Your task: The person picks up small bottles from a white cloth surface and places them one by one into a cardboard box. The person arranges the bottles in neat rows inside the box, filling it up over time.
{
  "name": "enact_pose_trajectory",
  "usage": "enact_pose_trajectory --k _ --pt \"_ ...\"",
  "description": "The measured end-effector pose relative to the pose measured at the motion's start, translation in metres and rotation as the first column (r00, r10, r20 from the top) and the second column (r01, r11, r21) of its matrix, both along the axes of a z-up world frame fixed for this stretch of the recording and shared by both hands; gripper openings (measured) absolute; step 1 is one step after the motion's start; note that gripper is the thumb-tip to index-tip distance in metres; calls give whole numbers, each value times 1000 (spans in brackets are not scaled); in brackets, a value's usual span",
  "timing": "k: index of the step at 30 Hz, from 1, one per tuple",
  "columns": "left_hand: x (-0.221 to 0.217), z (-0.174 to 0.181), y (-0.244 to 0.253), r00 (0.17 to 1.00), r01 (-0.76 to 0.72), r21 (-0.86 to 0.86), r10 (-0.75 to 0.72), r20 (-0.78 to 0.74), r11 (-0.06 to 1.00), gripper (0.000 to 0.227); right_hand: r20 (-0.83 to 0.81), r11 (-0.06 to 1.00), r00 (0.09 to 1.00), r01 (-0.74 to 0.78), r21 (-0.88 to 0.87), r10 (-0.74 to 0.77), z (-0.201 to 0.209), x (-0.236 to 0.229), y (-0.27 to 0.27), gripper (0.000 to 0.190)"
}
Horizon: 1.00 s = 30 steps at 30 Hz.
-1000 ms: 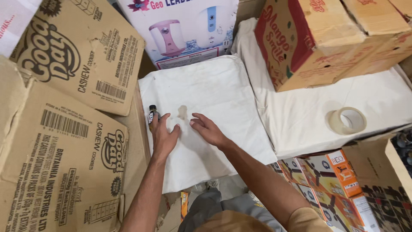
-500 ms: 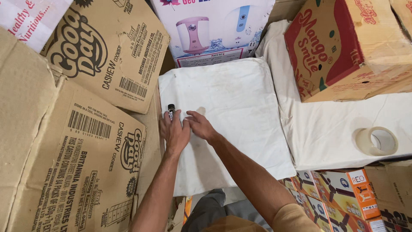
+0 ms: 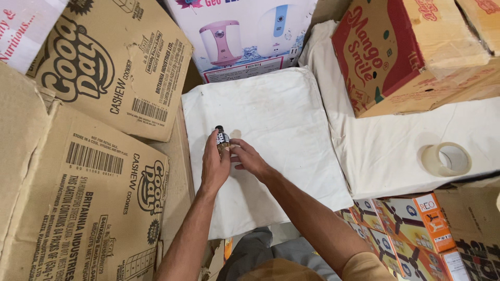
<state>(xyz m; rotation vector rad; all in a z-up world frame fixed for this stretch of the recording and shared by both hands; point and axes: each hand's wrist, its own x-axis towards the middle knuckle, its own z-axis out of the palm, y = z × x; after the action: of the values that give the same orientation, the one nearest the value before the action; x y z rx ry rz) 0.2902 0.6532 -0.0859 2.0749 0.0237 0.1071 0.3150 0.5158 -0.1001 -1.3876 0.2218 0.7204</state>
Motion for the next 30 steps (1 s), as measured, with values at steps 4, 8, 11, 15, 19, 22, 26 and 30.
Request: enact_pose_trajectory --k 4,8,11,15,19,22,26,30 --pt "-1 19 -34 980 40 -217 -80 -180 975 71 -43 983 983 179 46 -177 33 -13 -35 62" --pt "4 12 -77 938 127 -519 -273 -215 845 94 30 935 935 353 35 -354 39 -25 -85 59" --pt "6 13 -119 881 256 -568 -431 -197 783 91 76 885 882 465 24 -466 55 -45 -129 62" --pt "5 19 -187 773 412 -549 -598 -211 727 76 119 788 780 614 42 -615 61 -81 -199 64" --pt "-13 28 -255 685 486 -595 -702 -195 640 71 170 703 688 710 46 -706 81 -123 -262 64" --pt "-32 27 -300 629 528 -632 -761 -158 568 71 195 659 640 751 46 -743 91 -160 -301 62" --pt "-58 25 -363 542 559 -679 -829 -134 476 69 241 631 611 776 9 -754 100 -206 -355 60" --pt "-94 45 -419 447 591 -711 -888 -104 381 68 290 603 589 796 -47 -754 120 -255 -410 56"
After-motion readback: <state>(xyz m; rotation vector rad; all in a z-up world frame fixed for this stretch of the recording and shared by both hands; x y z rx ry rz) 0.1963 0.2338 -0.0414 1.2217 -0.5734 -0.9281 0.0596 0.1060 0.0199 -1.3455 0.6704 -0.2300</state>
